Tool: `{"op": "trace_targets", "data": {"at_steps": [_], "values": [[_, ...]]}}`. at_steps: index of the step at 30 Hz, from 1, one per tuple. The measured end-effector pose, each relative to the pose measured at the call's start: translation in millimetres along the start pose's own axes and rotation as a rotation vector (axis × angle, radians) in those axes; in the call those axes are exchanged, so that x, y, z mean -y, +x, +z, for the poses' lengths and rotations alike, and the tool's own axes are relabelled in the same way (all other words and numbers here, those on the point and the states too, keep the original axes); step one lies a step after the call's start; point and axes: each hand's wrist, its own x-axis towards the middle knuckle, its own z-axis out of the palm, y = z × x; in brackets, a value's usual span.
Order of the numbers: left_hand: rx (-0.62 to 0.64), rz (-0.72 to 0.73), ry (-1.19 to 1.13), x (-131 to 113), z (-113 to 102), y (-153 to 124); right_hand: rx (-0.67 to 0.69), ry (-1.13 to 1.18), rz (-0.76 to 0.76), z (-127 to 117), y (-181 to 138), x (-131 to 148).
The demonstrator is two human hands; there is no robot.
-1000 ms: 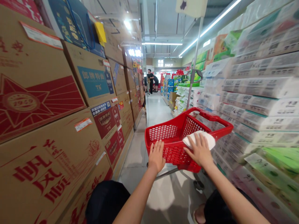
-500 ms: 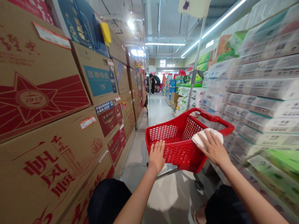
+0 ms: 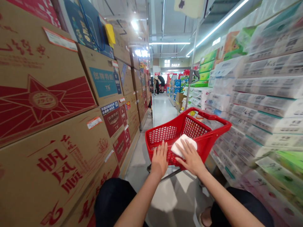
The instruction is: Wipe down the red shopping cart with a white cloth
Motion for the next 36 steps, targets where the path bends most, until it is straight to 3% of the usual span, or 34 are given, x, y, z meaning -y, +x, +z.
{"op": "trace_targets", "data": {"at_steps": [3,6,8,11,16,19,22,27,30,36], "values": [[-0.01,0.014,-0.02,7,-1,-5,0.023,-0.053,-0.008,-10,-4,-35],[-0.018,0.026,-0.04,6,-2,-8,-0.007,-0.118,0.117,-14,-4,-71],[-0.017,0.03,-0.052,-2,-4,-8,-0.019,-0.127,0.21,-10,-2,-78],[-0.02,0.027,-0.069,-19,-7,-6,-0.031,-0.095,0.286,3,7,-57],[-0.052,0.084,-0.165,-36,-11,-7,0.001,0.009,0.162,20,16,1],[-0.072,0.181,-0.276,-20,-13,-7,0.035,0.053,0.096,17,14,2],[-0.105,0.193,-0.314,12,-12,-7,0.053,0.061,0.062,11,13,-18],[-0.115,0.206,-0.259,56,-3,-9,0.009,0.022,0.176,15,18,-28],[-0.104,0.182,-0.205,58,1,-11,-0.005,0.035,0.18,17,18,-4],[-0.077,0.083,-0.091,33,3,-12,0.009,0.138,-0.01,1,6,65]]}}
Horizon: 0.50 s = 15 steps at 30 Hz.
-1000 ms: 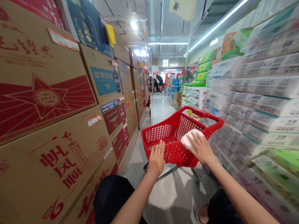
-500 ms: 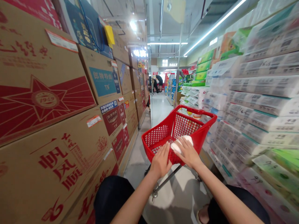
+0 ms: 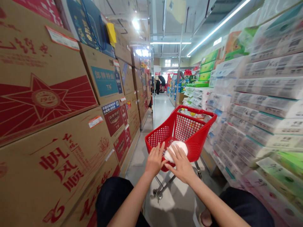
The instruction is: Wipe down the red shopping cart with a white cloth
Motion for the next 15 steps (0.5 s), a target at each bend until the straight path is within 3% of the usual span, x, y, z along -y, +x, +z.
{"op": "trace_targets", "data": {"at_steps": [3,6,9,12,15], "values": [[0.026,-0.034,-0.025,-14,-3,-1,0.02,0.01,-0.059,-9,-7,3],[0.033,0.054,-0.103,-16,-10,-1,0.064,-0.008,-0.068,-19,-12,-24],[0.037,0.184,-0.121,-2,-13,1,0.075,-0.027,0.058,-24,-15,-57],[0.033,0.136,-0.063,17,-8,5,0.063,-0.028,0.156,-23,-20,-72],[0.014,0.055,-0.034,20,3,8,0.018,-0.026,0.153,-18,-28,-59]]}}
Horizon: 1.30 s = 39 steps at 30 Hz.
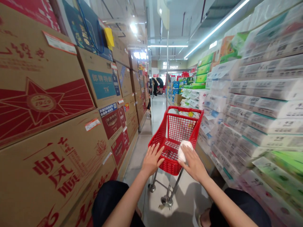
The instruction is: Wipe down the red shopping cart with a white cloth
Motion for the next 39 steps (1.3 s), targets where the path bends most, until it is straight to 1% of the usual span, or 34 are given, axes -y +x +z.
{"op": "trace_targets", "data": {"at_steps": [2,4,6,7,8,10,12,14,17,20,23,27,29,30,32,35,36,39], "values": [[-0.03,-0.04,0.001,-9,6,2,-0.02,0.005,-0.044,4,-9,18],[-0.055,-0.078,-0.001,-22,8,4,-0.016,0.016,-0.102,8,-16,36],[-0.058,-0.106,-0.005,-36,8,5,-0.012,0.023,-0.131,11,-19,47],[-0.055,-0.115,-0.007,-41,6,6,-0.016,0.024,-0.133,12,-19,48],[-0.049,-0.117,-0.011,-45,5,6,-0.022,0.025,-0.133,12,-19,46],[-0.031,-0.08,-0.032,-48,0,7,-0.028,0.03,-0.139,10,-18,33],[-0.006,0.007,-0.065,-44,-5,7,-0.038,0.033,-0.127,7,-19,14],[0.004,0.077,-0.08,-35,-8,8,-0.065,0.022,-0.071,4,-24,-6],[-0.016,0.082,-0.066,-22,-8,9,-0.114,-0.019,0.008,5,-32,-27],[-0.006,0.081,-0.087,-24,-5,10,-0.131,-0.062,0.045,11,-36,-34],[-0.001,0.049,-0.127,-45,-1,9,-0.12,-0.065,0.066,18,-33,-23],[-0.008,-0.032,-0.149,-81,2,8,-0.084,-0.01,0.034,25,-24,15],[-0.005,-0.031,-0.154,-91,4,6,-0.074,0.029,0.002,24,-22,31],[-0.002,-0.015,-0.153,-92,4,5,-0.067,0.047,-0.016,22,-22,35],[0.008,0.054,-0.144,-87,2,5,-0.031,0.077,-0.059,16,-25,32],[0.05,0.198,-0.106,-67,-2,13,0.043,0.098,-0.079,4,-36,5],[0.068,0.22,-0.092,-60,-3,19,0.05,0.099,-0.057,1,-40,-6],[0.108,0.201,-0.057,-47,-4,38,0.006,0.103,0.069,-1,-50,-35]]}}
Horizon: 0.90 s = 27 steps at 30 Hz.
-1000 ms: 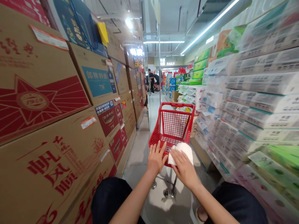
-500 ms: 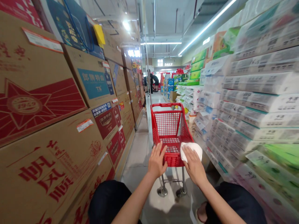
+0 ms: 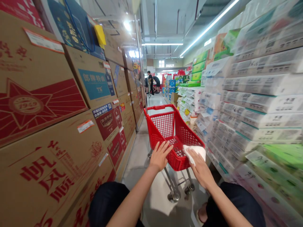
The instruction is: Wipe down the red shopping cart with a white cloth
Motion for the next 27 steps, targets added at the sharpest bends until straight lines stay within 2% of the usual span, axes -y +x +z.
{"op": "trace_targets", "data": {"at_steps": [2,5,8,11,16,20,25,27], "values": [[0.01,-0.007,0.001,-1,2,10,-0.052,0.01,0.091,2,-2,-7],[-0.013,-0.028,-0.029,-20,8,18,-0.089,0.02,0.155,10,2,6],[-0.057,-0.085,-0.055,-41,12,20,-0.075,0.022,0.116,16,9,31],[-0.059,-0.073,-0.063,-47,8,20,-0.061,0.008,0.069,15,11,45],[-0.012,0.002,-0.068,-29,0,20,-0.004,-0.017,-0.024,2,-2,30],[0.009,0.053,-0.035,-13,0,18,-0.018,-0.039,0.006,-2,-14,12],[-0.05,-0.078,0.042,15,-4,16,-0.039,-0.053,0.067,-3,-19,-11],[-0.051,-0.076,0.06,22,-6,18,-0.054,-0.054,0.116,-4,-18,-19]]}}
